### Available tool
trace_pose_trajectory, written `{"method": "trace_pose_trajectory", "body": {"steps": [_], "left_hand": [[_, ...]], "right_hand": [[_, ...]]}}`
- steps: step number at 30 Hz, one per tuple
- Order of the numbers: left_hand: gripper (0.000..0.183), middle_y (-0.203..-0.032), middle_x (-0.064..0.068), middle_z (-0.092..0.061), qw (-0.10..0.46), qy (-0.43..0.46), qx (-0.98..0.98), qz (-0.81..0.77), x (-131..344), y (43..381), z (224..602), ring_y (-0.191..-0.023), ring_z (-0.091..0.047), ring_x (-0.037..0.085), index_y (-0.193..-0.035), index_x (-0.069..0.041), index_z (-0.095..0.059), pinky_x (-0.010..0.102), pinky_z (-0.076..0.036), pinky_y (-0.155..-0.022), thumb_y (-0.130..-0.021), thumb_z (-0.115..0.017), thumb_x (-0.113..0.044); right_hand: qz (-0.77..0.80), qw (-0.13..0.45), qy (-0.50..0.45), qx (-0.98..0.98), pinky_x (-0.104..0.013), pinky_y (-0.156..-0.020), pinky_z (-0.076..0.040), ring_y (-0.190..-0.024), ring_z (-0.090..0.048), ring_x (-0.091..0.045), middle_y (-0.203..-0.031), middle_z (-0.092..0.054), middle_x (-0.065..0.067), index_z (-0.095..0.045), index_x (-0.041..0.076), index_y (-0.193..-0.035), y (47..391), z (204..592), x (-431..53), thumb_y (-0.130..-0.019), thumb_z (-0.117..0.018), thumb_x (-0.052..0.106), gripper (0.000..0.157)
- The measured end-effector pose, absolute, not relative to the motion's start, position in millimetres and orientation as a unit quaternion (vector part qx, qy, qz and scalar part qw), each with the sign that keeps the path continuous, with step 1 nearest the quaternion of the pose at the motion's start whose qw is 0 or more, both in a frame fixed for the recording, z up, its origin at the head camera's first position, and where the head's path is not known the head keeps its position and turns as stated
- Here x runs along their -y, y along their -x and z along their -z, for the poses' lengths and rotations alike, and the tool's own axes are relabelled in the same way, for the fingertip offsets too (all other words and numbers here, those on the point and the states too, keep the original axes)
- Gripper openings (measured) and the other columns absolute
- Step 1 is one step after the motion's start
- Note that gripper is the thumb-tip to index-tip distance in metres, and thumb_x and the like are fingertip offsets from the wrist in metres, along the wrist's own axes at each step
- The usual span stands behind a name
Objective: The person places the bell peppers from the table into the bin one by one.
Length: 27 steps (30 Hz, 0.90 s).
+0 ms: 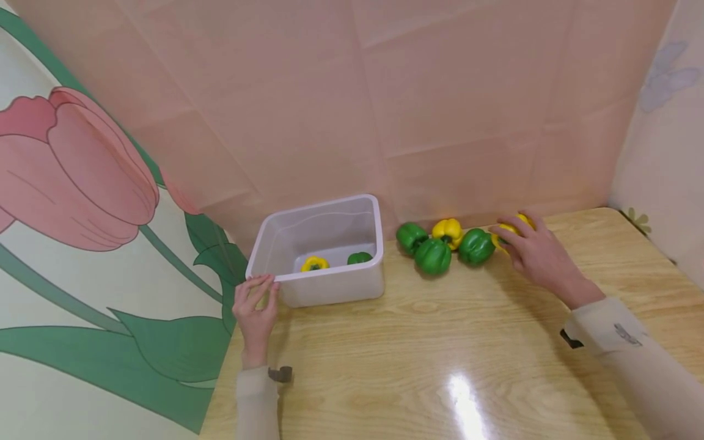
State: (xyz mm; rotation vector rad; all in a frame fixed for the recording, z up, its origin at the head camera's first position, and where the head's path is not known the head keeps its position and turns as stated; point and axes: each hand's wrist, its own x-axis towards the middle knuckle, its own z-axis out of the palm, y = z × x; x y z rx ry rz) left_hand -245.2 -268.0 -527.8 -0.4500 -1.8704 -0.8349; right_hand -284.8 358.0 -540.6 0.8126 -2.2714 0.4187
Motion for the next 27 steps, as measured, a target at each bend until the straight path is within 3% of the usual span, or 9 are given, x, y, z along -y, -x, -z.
{"method": "trace_pose_trajectory", "body": {"steps": [4,9,18,22,27], "left_hand": [[0.026,-0.107,0.013,-0.08,0.501,0.187,0.771,0.347,268,246,528,-0.105,-0.07,0.039,-0.109,-0.007,-0.085,0.051,-0.05,-0.108,-0.085,-0.088,0.001],[0.026,-0.106,0.014,-0.08,0.505,0.188,0.767,0.348,267,246,528,-0.105,-0.07,0.04,-0.108,-0.006,-0.085,0.048,-0.051,-0.108,-0.084,-0.088,0.002],[0.024,-0.106,0.015,-0.079,0.506,0.19,0.767,0.346,267,246,527,-0.103,-0.07,0.04,-0.107,-0.005,-0.085,0.048,-0.051,-0.108,-0.084,-0.088,0.002],[0.024,-0.107,0.014,-0.079,0.504,0.189,0.769,0.344,267,247,528,-0.105,-0.07,0.04,-0.107,-0.004,-0.085,0.043,-0.049,-0.112,-0.084,-0.089,0.001],[0.025,-0.107,0.014,-0.079,0.502,0.188,0.769,0.347,268,247,528,-0.106,-0.07,0.039,-0.107,-0.005,-0.085,0.037,-0.047,-0.115,-0.084,-0.089,0.002]], "right_hand": [[-0.162,0.363,-0.326,0.858,-0.066,-0.118,-0.035,-0.125,-0.047,-0.061,-0.135,-0.062,-0.029,-0.068,0.002,-0.132,283,535,-354,-0.116,-0.034,0.041,0.055],[-0.175,0.383,-0.335,0.843,-0.064,-0.123,-0.032,-0.123,-0.049,-0.061,-0.132,-0.064,-0.03,-0.07,0.0,-0.13,282,526,-348,-0.116,-0.039,0.04,0.053],[-0.174,0.366,-0.322,0.856,-0.063,-0.126,-0.029,-0.126,-0.049,-0.06,-0.136,-0.062,-0.031,-0.068,-0.001,-0.135,275,509,-340,-0.116,-0.039,0.039,0.053],[-0.185,0.384,-0.332,0.842,-0.059,-0.129,-0.027,-0.121,-0.051,-0.058,-0.133,-0.064,-0.031,-0.069,0.0,-0.133,275,503,-335,-0.116,-0.041,0.04,0.052],[-0.19,0.389,-0.331,0.839,-0.063,-0.126,-0.03,-0.125,-0.05,-0.058,-0.135,-0.063,-0.029,-0.07,0.002,-0.134,274,496,-329,-0.116,-0.042,0.043,0.053]]}}
